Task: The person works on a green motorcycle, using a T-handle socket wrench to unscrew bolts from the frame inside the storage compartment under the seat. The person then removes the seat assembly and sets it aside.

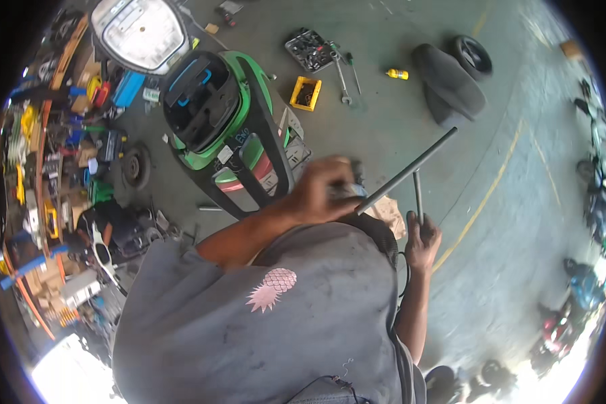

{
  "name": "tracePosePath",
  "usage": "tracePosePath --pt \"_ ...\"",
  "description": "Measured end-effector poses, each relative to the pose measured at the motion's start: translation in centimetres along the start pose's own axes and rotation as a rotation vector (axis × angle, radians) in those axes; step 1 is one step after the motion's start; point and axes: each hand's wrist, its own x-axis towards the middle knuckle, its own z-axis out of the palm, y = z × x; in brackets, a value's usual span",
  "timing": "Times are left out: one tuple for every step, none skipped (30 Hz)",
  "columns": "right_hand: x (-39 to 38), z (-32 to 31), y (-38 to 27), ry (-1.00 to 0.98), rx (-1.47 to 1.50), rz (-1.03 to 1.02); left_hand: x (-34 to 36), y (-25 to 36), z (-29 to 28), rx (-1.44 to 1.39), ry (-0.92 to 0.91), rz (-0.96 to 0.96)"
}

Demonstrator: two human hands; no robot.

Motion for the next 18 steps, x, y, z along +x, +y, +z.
tracePosePath --pt "2.4 -0.7 0.5 -0.007 -0.021 -0.052 -0.1 1.8 -3.6 0.016 0.101 -0.112" --pt "4.5 -2.1 0.4 -0.04 -0.067 -0.062 -1.5 1.0 -6.2 0.073 0.322 0.016" --pt "6.6 -3.5 1.1 -0.038 -0.076 -0.049 -2.2 1.8 -8.0 0.001 0.458 0.031" --pt "8.8 -4.7 1.9 -0.067 -0.109 -0.033 -3.1 2.2 -10.1 -0.069 0.604 0.053" --pt "10.9 -5.8 2.5 -0.093 -0.144 -0.016 -4.5 3.0 -10.9 -0.147 0.722 0.116" --pt "13.3 -6.7 3.3 -0.126 -0.207 -0.014 -6.4 3.5 -10.3 -0.145 0.837 0.132" --pt "15.2 -7.4 3.6 -0.121 -0.228 -0.022 -8.7 1.8 -9.2 -0.044 0.956 0.056" --pt "17.3 -7.4 3.4 -0.121 -0.235 -0.026 -12.7 -2.6 -6.1 0.231 1.06 -0.17" --pt "19.5 -7.5 3.1 -0.121 -0.243 -0.026 -15.3 -6.6 -2.7 0.481 1.104 -0.406" --pt "21.6 -7.8 3.7 -0.09 -0.236 0.032 -12.9 -5.7 -3.0 0.296 1.178 -0.317" --pt "23.6 -7.1 4.1 -0.09 -0.236 0.03 -10.8 -3.9 -3.5 0.133 1.264 -0.216" --pt "26.1 -6.9 4.5 -0.101 -0.132 0.044 -8.6 -1.5 -3.7 -0.213 1.403 -0.024" --pt "27.7 -7.0 4.9 -0.121 -0.034 0.073 -7.1 1.2 -3.9 -0.157 1.334 0.102" --pt "29.3 -6.6 3.6 -0.139 0.036 0.17 -5.5 3.3 -4.3 -0.095 1.26 0.248" --pt "31.3 -6.2 2.8 -0.15 0.033 0.159 -4.2 5.2 -4.3 -0.208 1.255 0.343" --pt "33.3 -5.6 1.9 -0.145 -0.007 0.192 -5.6 4.1 -4.4 -0.008 1.336 0.229" --pt "35.5 -5.1 1.2 -0.138 -0.05 0.224 -8.1 2.1 -4.1 0.189 1.411 0.107" --pt "37.9 -5.0 1.2 -0.217 -0.001 0.197 -10.0 -0.3 -3.4 0.203 1.432 0.104"
